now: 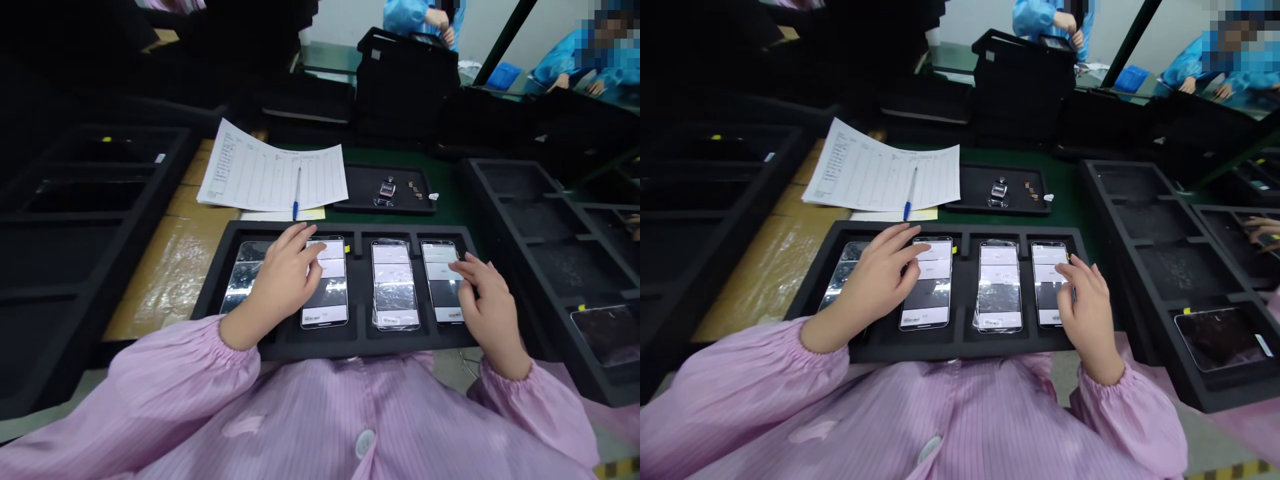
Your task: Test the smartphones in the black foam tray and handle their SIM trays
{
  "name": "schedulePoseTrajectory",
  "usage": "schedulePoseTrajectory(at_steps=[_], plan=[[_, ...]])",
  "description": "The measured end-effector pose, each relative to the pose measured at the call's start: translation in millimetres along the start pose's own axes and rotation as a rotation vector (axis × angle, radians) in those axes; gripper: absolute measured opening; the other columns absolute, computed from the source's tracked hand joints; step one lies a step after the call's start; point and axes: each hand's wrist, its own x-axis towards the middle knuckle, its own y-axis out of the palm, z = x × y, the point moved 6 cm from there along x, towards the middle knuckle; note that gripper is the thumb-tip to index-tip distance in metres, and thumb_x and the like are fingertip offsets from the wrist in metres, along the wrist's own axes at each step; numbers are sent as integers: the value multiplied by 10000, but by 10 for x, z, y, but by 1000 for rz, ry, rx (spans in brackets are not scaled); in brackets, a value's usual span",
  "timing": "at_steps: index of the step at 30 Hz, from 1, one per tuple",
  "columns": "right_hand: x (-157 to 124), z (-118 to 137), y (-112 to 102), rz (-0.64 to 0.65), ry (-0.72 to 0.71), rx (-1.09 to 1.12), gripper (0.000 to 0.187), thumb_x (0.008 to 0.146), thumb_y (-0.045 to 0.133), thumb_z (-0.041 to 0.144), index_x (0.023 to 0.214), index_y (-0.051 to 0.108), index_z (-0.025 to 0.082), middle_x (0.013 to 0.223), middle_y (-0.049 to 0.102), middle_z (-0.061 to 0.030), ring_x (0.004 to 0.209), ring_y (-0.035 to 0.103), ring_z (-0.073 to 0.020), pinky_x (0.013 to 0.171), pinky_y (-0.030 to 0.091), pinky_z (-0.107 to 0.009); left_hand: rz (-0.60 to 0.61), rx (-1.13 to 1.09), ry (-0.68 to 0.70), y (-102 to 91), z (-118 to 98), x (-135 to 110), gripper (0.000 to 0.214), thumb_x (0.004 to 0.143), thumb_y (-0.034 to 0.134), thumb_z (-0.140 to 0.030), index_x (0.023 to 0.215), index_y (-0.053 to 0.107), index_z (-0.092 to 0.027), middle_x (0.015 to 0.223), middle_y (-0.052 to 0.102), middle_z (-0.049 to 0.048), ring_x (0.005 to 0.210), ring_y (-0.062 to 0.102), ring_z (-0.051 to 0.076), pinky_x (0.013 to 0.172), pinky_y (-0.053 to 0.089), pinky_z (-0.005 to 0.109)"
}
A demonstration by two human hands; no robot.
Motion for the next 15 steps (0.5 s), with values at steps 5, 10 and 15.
schedulePoseTrajectory(at_steps=[5, 10, 15], plan=[[-118, 14, 13, -32, -8, -39, 262, 959, 421, 201, 1081, 653, 199, 1092, 736, -62, 1240, 620, -308, 1150, 364, -613, 23, 13, 2, 27, 9, -12, 409, 931, 397, -186, 1141, 739, -105, 1399, 608, 171, 1388, 478, 355, 1130, 458, 573], [-219, 116, -86, -40, -95, -69, 207, 976, 447, 198, 969, 654, 203, 972, 745, -37, 1160, 671, -301, 1144, 387, -603, 26, 4, -11, 24, 8, -6, 415, 934, 392, -187, 1156, 732, -104, 1403, 602, 174, 1402, 466, 353, 1145, 445, 568], [-234, 191, -120, -63, -102, -33, 204, 989, 470, 207, 1023, 671, 196, 999, 746, -41, 1170, 668, -300, 1138, 412, -594, 58, -21, -16, 33, -3, -1, 411, 930, 410, -175, 1184, 723, -97, 1424, 583, 186, 1424, 442, 357, 1165, 421, 579]])
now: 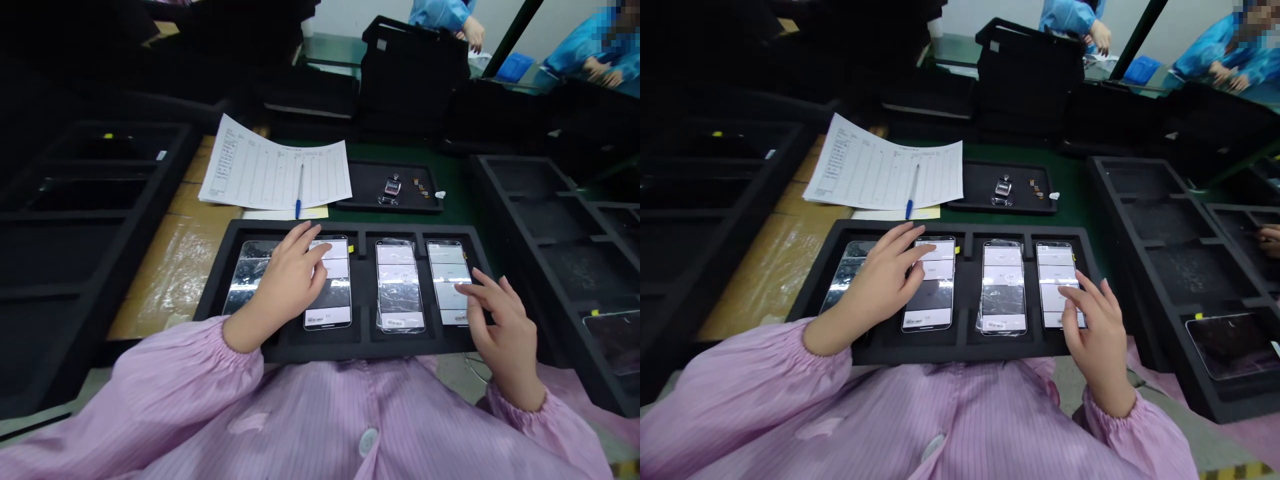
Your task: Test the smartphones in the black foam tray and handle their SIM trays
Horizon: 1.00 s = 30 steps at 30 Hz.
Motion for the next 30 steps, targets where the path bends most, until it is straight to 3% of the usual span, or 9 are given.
schedulePoseTrajectory(at_steps=[6, 12, 17, 21, 26, 30], plan=[[177, 188, 58, -18, -35, 109, 223, 992, 480, 183, 1106, 671, 211, 1067, 738, -39, 1237, 629, -275, 1152, 425, -550, 66, 35, 13, 56, -14, -17, 420, 910, 440, -179, 1211, 724, -111, 1513, 485, 219, 1464, 372, 421, 1124, 420, 652], [409, 319, 249, 97, -42, 147, 258, 976, 455, 185, 1155, 640, 210, 1166, 715, -53, 1297, 580, -279, 1164, 406, -573, -5, 9, 62, -1, -45, -36, 435, 915, 449, -179, 1267, 691, -97, 1538, 449, 226, 1481, 345, 413, 1146, 399, 637], [500, 312, 460, 201, -39, 146, 287, 950, 425, 171, 1161, 618, 191, 1184, 708, -74, 1339, 540, -304, 1148, 412, -600, -65, -5, 236, -102, -187, -85, 369, 896, 473, -182, 1101, 772, -111, 1502, 497, 222, 1454, 387, 430, 1100, 453, 620], [493, 276, 528, 221, -27, 161, 310, 944, 403, 162, 1174, 609, 193, 1213, 695, -81, 1359, 520, -301, 1137, 427, -587, -28, 36, 307, -95, -263, -108, 314, 882, 502, -203, 953, 796, -119, 1517, 490, 204, 1453, 387, 440, 1117, 434, 623], [448, 309, 597, 323, -64, 167, 378, 961, 373, 163, 1308, 521, 181, 1334, 635, -104, 1478, 360, -294, 1213, 274, -638, -81, 14, 312, -201, -286, -98, 360, 884, 491, -206, 1098, 762, -104, 1499, 505, 221, 1452, 394, 434, 1073, 474, 615], [416, 320, 642, 380, -64, 148, 406, 966, 346, 156, 1350, 477, 175, 1366, 612, -114, 1522, 262, -292, 1233, 166, -674, -75, 18, 331, -318, -378, -207, 351, 895, 480, -202, 1091, 755, -107, 1496, 514, 211, 1454, 399, 419, 1064, 488, 599]])
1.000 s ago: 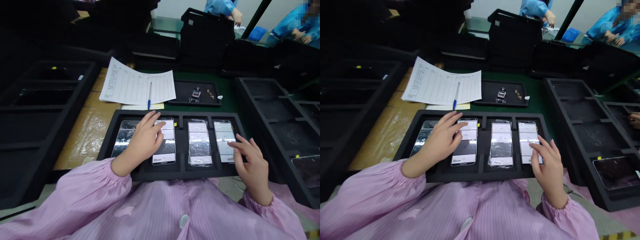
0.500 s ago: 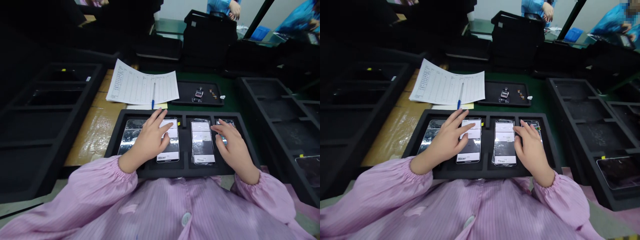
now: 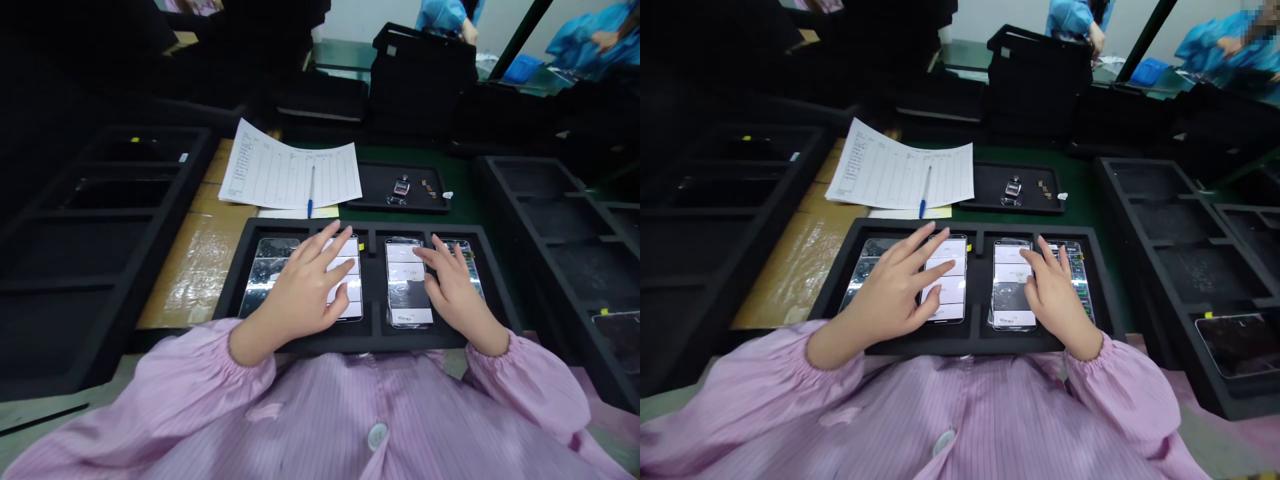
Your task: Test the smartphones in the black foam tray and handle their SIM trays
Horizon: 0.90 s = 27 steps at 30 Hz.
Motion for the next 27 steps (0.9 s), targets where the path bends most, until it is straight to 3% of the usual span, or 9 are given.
schedulePoseTrajectory(at_steps=[4, 7, 11, 18, 22, 27], plan=[[-7, -20, 17, 14, 21, -1, 415, 968, 338, 161, 1362, 470, 167, 1374, 604, -122, 1527, 251, -289, 1241, 162, -661, 118, 10, -25, 26, -134, -174, 335, 910, 471, -200, 1062, 758, -117, 1507, 507, 196, 1455, 402, 406, 1104, 468, 594], [-5, -30, 30, 20, 26, 0, 416, 970, 332, 164, 1363, 469, 158, 1387, 595, -121, 1525, 256, -285, 1247, 162, -649, 165, 23, -66, 49, -168, -301, 356, 923, 469, -194, 1157, 724, -110, 1540, 462, 207, 1475, 367, 410, 1126, 444, 610], [1, -25, 60, 38, 18, -19, 427, 970, 334, 171, 1374, 470, 142, 1387, 593, -135, 1527, 245, -301, 1238, 156, -669, 81, 11, -110, -33, -163, -410, 427, 927, 477, -161, 1329, 609, -104, 1574, 402, 225, 1516, 282, 403, 1121, 436, 625], [-24, 71, -96, -92, -28, 10, 391, 948, 367, 147, 1304, 523, 194, 1285, 668, -78, 1478, 358, -301, 1223, 156, -688, -128, -60, -266, -16, -26, -580, 385, 930, 503, -114, 1306, 576, -143, 1564, 426, 190, 1533, 257, 368, 1161, 408, 594], [-36, 104, -134, -103, -66, 36, 305, 936, 401, 140, 1175, 573, 222, 1129, 728, -42, 1399, 480, -291, 1222, 204, -664, -160, -89, -317, 36, 40, -621, 375, 936, 496, -114, 1297, 578, -169, 1560, 435, 177, 1529, 271, 365, 1169, 391, 614], [-25, 110, -86, -26, -85, 35, 278, 928, 403, 133, 1097, 601, 230, 1082, 729, -25, 1347, 537, -290, 1220, 212, -666, -155, -103, -318, 45, 56, -610, 357, 948, 484, -114, 1286, 583, -170, 1543, 457, 180, 1523, 286, 361, 1157, 406, 623]])
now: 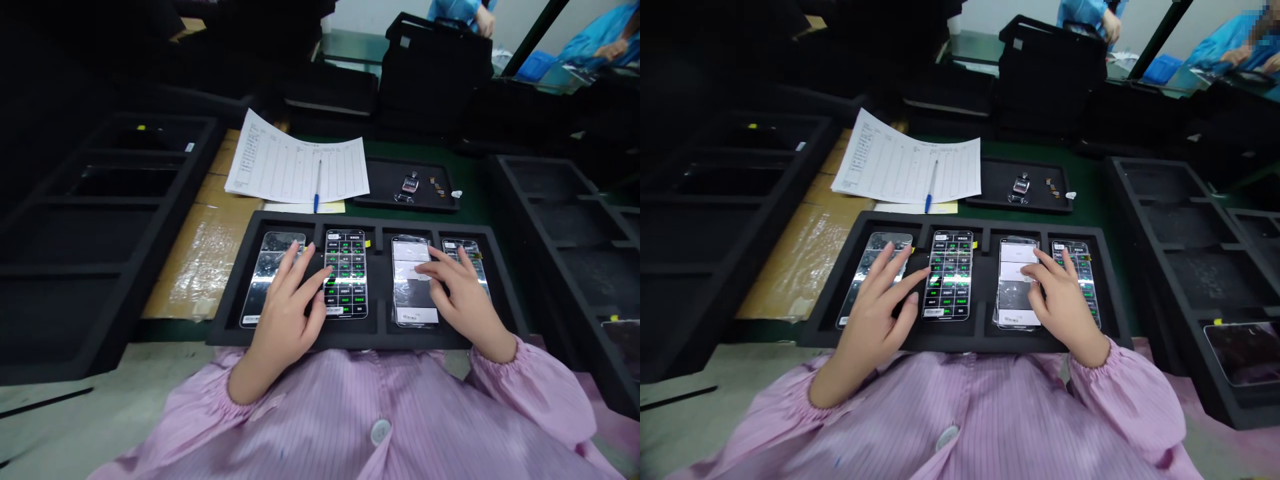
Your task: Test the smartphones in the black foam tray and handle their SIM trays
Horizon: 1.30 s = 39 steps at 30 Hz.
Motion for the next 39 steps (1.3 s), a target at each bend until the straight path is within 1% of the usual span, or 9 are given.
schedulePoseTrajectory(at_steps=[6, 9, 15, 17, 19, 23, 27, 34, 39], plan=[[-130, 141, -163, -99, -27, -11, 294, 944, 416, 119, 1133, 618, 221, 1064, 730, -37, 1336, 550, -268, 1245, 205, -624, 12, -10, -15, 7, 18, 4, 349, 951, 484, -120, 1278, 599, -159, 1552, 447, 181, 1525, 282, 359, 1174, 382, 631], [-236, 188, -169, -80, -29, -17, 289, 952, 420, 115, 1130, 625, 214, 1046, 725, -42, 1328, 558, -263, 1244, 223, -612, 10, -21, -19, 9, 25, 4, 340, 952, 484, -121, 1266, 611, -145, 1546, 454, 189, 1525, 283, 358, 1179, 377, 627], [-365, 168, -65, 10, -19, -13, 298, 951, 423, 115, 1147, 624, 214, 1106, 721, -59, 1338, 547, -282, 1220, 269, -636, 8, -19, -15, 11, 24, 10, 349, 946, 488, -125, 1269, 607, -181, 1554, 455, 160, 1520, 300, 353, 1176, 388, 619], [-389, 173, -86, -56, -13, 5, 300, 956, 432, 118, 1165, 624, 213, 1128, 717, -63, 1320, 563, -283, 1215, 291, -627, 0, -16, 2, 3, 11, 12, 348, 942, 491, -115, 1266, 604, -169, 1546, 460, 171, 1519, 300, 356, 1178, 386, 614], [-424, 188, -130, -168, 0, 28, 320, 959, 444, 121, 1206, 623, 220, 1163, 711, -65, 1316, 567, -285, 1210, 313, -613, -10, -12, 19, -9, -9, 8, 353, 936, 495, -102, 1267, 598, -165, 1543, 462, 175, 1520, 297, 357, 1181, 383, 612], [-522, 208, -164, -346, 69, 26, 375, 959, 457, 125, 1275, 624, 242, 1191, 707, -63, 1321, 561, -294, 1191, 355, -602, -26, 15, 36, -35, -71, -34, 366, 929, 505, -93, 1281, 578, -163, 1530, 472, 184, 1513, 309, 363, 1168, 396, 611], [-590, 220, -154, -443, 123, -20, 370, 962, 464, 124, 1269, 633, 245, 1156, 718, -66, 1306, 571, -302, 1175, 372, -613, -33, 60, 34, -49, -113, -117, 374, 924, 516, -90, 1292, 569, -129, 1482, 513, 213, 1487, 355, 377, 1139, 436, 583], [-526, 123, -91, -410, 162, -8, 331, 987, 450, 169, 1264, 624, 224, 1191, 705, -89, 1344, 532, -300, 1174, 371, -617, -51, 33, -22, -30, -60, -129, 374, 937, 502, -103, 1302, 568, -155, 1474, 531, 178, 1463, 408, 330, 1167, 419, 542], [-396, -19, -21, -234, 258, 32, 363, 982, 418, 231, 1310, 571, 215, 1297, 659, -100, 1435, 419, -325, 1160, 362, -644, -29, 7, -97, 7, 2, -114, 364, 964, 471, -147, 1309, 571, -201, 1478, 536, 141, 1440, 440, 313, 1153, 432, 560]])
